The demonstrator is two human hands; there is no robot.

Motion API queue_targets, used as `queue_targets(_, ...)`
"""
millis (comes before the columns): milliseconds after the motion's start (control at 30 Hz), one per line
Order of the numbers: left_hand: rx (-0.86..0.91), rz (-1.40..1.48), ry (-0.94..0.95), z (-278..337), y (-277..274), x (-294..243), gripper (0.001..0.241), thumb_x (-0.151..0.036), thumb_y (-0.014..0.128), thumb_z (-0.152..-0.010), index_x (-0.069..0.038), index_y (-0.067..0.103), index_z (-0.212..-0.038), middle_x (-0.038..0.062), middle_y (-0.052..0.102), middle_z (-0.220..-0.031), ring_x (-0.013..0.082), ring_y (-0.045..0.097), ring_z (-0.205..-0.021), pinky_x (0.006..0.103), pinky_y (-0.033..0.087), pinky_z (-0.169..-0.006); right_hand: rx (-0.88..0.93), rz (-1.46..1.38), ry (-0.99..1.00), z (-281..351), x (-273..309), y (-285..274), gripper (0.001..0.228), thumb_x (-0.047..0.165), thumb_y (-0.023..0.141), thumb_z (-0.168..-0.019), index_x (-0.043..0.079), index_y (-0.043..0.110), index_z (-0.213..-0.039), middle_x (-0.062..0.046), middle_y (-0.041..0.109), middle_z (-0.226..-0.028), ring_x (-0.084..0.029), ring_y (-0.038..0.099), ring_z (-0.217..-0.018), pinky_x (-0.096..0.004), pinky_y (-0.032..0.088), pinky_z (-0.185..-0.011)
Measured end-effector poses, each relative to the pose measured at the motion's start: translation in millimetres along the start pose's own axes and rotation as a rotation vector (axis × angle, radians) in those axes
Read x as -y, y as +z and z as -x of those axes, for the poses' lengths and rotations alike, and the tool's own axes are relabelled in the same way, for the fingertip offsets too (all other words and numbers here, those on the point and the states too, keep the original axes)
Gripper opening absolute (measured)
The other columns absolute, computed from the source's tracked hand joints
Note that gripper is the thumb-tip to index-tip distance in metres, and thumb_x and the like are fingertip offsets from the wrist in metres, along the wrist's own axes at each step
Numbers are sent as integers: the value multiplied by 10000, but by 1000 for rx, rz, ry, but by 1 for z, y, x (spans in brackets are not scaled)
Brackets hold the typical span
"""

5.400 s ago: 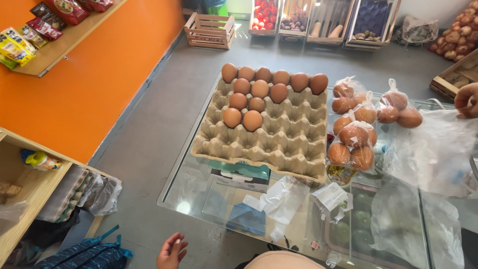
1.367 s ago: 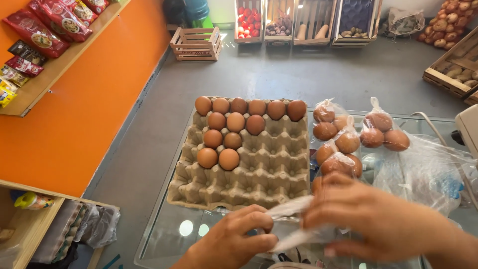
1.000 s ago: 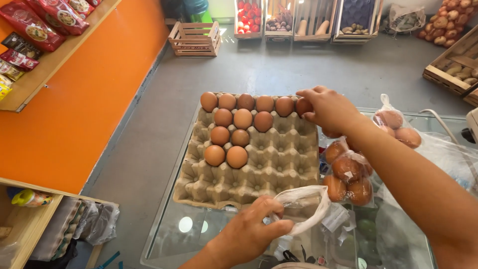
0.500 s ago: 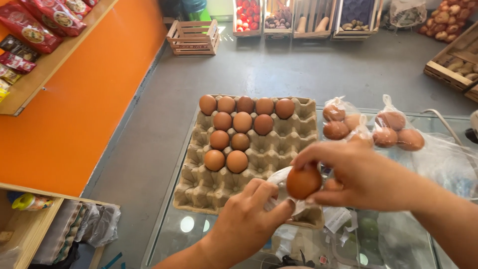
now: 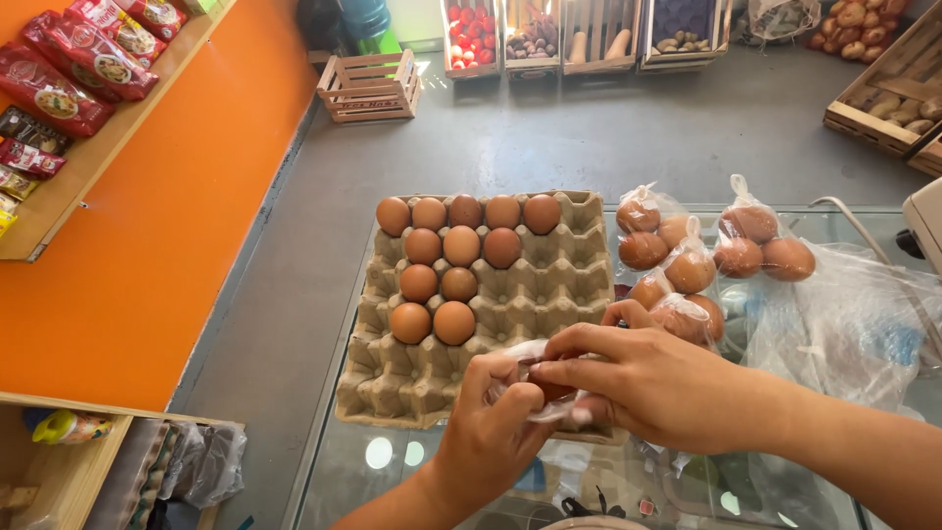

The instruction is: Picking up eggs from a large carton and placing them into small plastic bags, then tying the bags shut.

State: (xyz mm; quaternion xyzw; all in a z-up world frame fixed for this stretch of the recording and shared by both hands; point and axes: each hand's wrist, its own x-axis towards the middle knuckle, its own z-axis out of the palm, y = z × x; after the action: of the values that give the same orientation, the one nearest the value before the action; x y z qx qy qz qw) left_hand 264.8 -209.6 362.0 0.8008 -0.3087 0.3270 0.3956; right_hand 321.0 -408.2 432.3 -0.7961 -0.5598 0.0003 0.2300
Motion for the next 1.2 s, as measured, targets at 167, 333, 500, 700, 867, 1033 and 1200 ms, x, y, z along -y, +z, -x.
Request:
queue_targets(167,9,81,-35,8,3,7,256,-17,731,-827,-69,482,-794,115,370,-915,198,434,-666,277,426,-589,-56,179,-65,-2,-9,12,361,324,600,-831,154,524,-1141,-35,552,-1151,-211,572,-907,-378,332,-754)
queue_targets(333,2,87,-33,8,4,9,233,39,671,-831,-73,470,-791,116,387,-892,220,445,-684,291,420,-585,-109,357,-111,-2,-12,13,205,130,601,-872,165,550,-1067,-35,536,-1014,-184,539,-731,-354,293,-697)
queue_targets(500,18,128,-10,6,10,10,219,34,634,-863,-67,450,-801,108,377,-908,268,517,-787,313,467,-654,-42,483,-137,0,-14,10,165,43,554,-862,171,540,-965,-26,472,-816,-189,461,-581,-367,313,-665)
queue_targets(700,4,145,-20,5,13,17,204,65,605,-843,-84,471,-801,117,387,-916,308,576,-880,355,522,-745,34,-121,-63,-4,-44,-24,450,562,577,-767,176,695,-966,-11,623,-1008,-184,561,-962,-378,420,-918)
queue_targets(867,-30,150,-25,-4,16,16,221,-11,676,-836,-85,480,-765,105,388,-904,284,560,-827,359,516,-737,-188,-36,360,-44,-119,-21,266,155,680,-812,148,603,-1067,-54,597,-1024,-188,625,-791,-338,525,-734)
queue_targets(1033,-39,152,5,-10,28,19,222,-39,685,-834,-90,488,-746,97,387,-899,261,536,-756,356,530,-712,18,233,593,-87,-166,4,568,300,720,-737,272,500,-1261,-32,528,-1226,-321,611,-933,-483,509,-637)
queue_targets(1200,-89,127,9,-14,38,22,236,-81,689,-823,-97,471,-734,106,405,-862,285,573,-726,384,564,-702,131,244,644,-98,-188,14,373,301,659,-787,258,545,-1139,-46,551,-1005,-309,615,-834,-456,484,-608)
